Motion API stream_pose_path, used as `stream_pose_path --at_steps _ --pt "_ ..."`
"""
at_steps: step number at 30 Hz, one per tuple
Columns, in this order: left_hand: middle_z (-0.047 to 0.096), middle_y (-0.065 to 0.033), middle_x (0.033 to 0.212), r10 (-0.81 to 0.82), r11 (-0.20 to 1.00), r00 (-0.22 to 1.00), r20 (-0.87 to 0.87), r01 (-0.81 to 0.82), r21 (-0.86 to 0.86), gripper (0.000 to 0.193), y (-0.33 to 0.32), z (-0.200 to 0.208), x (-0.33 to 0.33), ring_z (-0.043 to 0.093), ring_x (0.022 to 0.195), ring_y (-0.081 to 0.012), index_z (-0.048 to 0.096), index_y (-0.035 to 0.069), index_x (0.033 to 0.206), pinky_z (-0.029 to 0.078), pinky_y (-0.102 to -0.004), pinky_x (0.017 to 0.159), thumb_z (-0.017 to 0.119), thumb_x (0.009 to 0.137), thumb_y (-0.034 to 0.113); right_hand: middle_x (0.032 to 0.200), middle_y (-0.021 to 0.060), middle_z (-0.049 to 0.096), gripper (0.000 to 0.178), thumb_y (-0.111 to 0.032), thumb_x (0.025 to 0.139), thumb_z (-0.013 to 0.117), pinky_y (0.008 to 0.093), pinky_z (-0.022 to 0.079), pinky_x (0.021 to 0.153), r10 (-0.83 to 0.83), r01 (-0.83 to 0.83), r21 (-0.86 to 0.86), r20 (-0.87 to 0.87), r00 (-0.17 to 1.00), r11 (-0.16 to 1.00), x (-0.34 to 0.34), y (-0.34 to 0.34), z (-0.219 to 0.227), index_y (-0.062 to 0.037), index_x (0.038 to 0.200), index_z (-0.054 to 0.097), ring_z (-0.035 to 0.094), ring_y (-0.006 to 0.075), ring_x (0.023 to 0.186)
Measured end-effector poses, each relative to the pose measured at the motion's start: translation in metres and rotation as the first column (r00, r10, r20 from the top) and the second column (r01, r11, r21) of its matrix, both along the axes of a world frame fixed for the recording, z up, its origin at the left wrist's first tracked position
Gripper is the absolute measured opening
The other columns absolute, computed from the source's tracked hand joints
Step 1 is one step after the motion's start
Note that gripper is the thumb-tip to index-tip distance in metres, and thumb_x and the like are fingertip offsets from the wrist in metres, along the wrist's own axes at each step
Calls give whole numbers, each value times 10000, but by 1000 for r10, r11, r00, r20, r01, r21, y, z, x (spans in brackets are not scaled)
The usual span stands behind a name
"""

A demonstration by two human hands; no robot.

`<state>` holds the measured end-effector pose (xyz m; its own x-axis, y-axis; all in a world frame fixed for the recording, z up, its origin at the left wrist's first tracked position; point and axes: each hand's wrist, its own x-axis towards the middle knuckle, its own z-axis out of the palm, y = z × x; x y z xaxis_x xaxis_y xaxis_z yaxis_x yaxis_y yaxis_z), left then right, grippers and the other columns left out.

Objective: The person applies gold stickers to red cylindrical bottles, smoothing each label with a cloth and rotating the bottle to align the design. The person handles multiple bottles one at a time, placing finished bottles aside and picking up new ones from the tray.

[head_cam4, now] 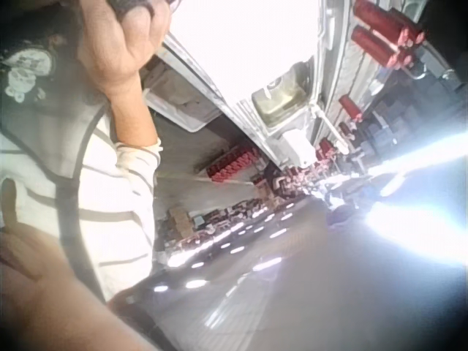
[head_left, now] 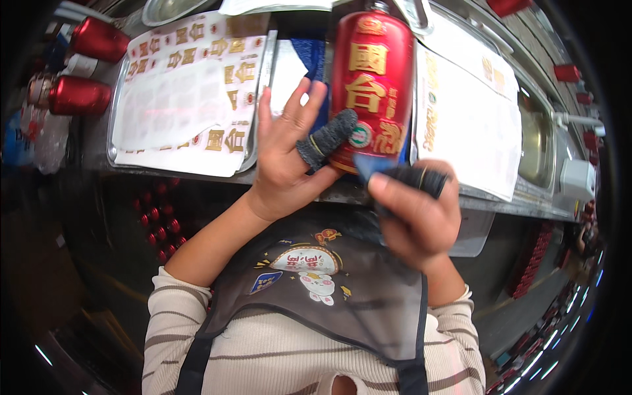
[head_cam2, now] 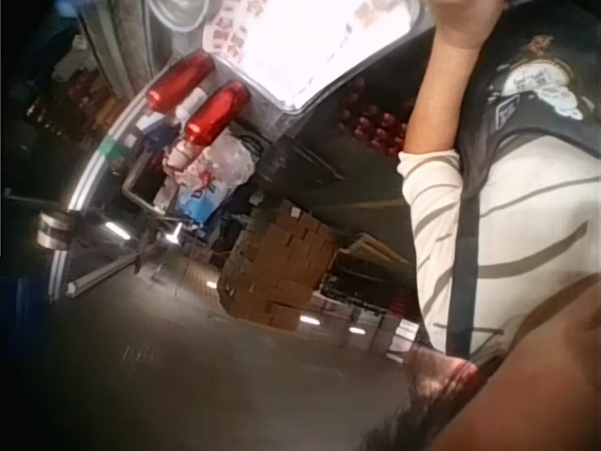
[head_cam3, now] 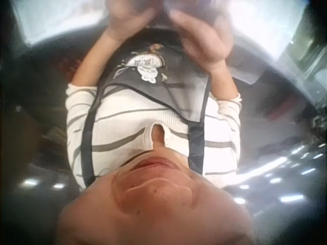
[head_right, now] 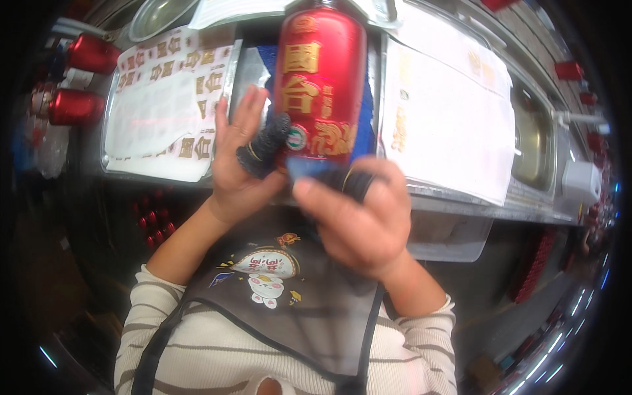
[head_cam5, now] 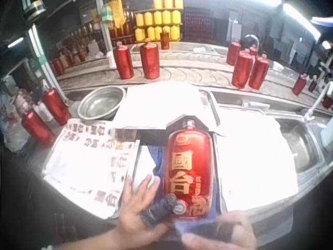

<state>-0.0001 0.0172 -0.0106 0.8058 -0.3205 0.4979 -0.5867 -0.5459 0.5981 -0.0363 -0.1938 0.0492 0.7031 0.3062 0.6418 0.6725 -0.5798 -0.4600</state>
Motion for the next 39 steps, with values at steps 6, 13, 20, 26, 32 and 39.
stream_pose_path --at_steps 6,13,20,26,32,39 --pt "560 -189 1407 -45 998 995 89 49 -41 558 -10 14 4 469 1371 -351 689 80 1210 126 -628 1154 825 684 208 870 87 661 373 105 669 800 337 513 728 -202 223 160 -137 970 962 1 -6 -5 -45 1000 718 620 231 786" --pt "497 -185 1456 -20 997 999 -40 17 -78 780 -12 7 6 472 1363 -324 525 17 1376 95 -605 1175 828 679 193 836 108 636 332 75 687 791 333 508 667 -160 196 211 -176 971 958 2 -2 -8 -35 996 745 613 241 718" --pt "501 -184 1454 -134 990 990 52 136 -37 671 -20 30 17 497 1349 -268 608 24 1281 95 -568 1196 777 641 131 890 97 676 364 76 693 814 302 514 677 -252 288 204 -185 950 935 1 -1 -8 -55 1018 718 628 221 721" --pt "390 -127 1555 -85 995 996 -31 87 49 986 -15 28 15 382 1428 -313 302 54 1522 89 -567 1187 814 699 238 911 108 678 371 113 700 804 319 521 715 -175 196 159 -138 975 968 11 -1 2 -27 1027 697 636 202 782" --pt "484 -220 1452 -229 970 973 38 225 96 650 -16 40 24 403 1421 -274 600 -1 1279 128 -585 1193 708 648 118 873 95 687 415 107 645 764 337 527 707 29 -18 72 -153 988 997 7 0 11 -46 1028 721 639 227 761" --pt "540 -52 1437 -196 978 979 54 192 76 777 -29 40 24 445 1386 -242 479 47 1402 50 -564 1210 717 663 80 865 98 673 415 106 639 742 353 521 691 59 -49 87 -114 992 995 11 -4 14 -44 1026 732 596 252 729"
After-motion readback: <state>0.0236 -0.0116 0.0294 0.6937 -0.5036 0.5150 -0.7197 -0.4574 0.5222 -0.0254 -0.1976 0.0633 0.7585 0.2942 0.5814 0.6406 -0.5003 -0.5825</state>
